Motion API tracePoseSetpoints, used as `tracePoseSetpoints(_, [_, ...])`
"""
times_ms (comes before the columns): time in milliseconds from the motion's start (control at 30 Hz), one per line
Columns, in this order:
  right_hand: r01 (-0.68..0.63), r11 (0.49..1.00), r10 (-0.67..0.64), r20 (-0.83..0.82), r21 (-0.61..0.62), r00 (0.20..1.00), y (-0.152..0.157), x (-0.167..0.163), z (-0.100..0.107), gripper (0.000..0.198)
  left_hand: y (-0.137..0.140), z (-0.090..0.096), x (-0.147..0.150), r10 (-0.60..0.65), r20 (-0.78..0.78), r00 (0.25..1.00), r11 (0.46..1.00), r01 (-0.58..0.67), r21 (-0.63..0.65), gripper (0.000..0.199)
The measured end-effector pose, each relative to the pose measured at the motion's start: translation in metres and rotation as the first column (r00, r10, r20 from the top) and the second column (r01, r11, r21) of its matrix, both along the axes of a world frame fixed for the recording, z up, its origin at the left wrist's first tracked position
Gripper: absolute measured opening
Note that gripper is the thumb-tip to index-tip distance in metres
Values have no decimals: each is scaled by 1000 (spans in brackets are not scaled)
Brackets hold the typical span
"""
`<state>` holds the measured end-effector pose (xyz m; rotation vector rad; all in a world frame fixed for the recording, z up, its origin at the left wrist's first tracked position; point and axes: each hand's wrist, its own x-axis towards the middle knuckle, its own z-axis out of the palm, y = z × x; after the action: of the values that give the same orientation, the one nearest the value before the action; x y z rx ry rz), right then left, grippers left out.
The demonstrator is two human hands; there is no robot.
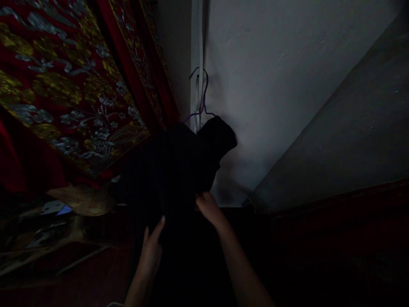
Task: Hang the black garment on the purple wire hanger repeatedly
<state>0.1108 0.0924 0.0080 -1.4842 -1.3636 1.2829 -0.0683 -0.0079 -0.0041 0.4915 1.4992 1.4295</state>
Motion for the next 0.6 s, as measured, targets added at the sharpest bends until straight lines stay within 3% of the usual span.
tracePoseSetpoints(33, [-12, 1000, 11, -12, -12, 1000, -8, -1, -3, 41, -1, 1, 2, 108, -98, 989, 992, -100, 82, 46])
tracePoseSetpoints(100, [10, 999, -12, -63, -33, 998, -25, 0, -10, 44, -1, 0, 9, 354, -299, 886, 917, -267, 295, 55])
tracePoseSetpoints(167, [64, 997, -69, -140, -36, 988, -41, 2, -14, 44, 2, -4, 21, 436, -461, 773, 864, -216, 454, 52])
tracePoseSetpoints(233, [85, 996, -87, -208, -21, 974, -50, 5, -12, 42, 8, -10, 36, 262, -596, 759, 888, 51, 456, 36])
tracePoseSetpoints(300, [60, 998, -58, -224, 0, 973, -54, 8, -6, 42, 16, -15, 51, 8, -649, 761, 869, 316, 381, 26])
tracePoseSetpoints(333, [46, 999, -42, -219, 9, 975, -55, 9, -2, 43, 20, -17, 58, -89, -641, 763, 851, 392, 349, 25])
tracePoseSetpoints(467, [48, 997, -33, -226, 60, 974, -59, 13, 9, 54, 30, -17, 77, -259, -567, 782, 840, 472, 267, 6])
tracePoseSetpoints(600, [-28, 996, 51, -270, 88, 961, -65, 22, 9, 54, 24, -12, 85, -225, -571, 789, 853, 443, 276, 11])
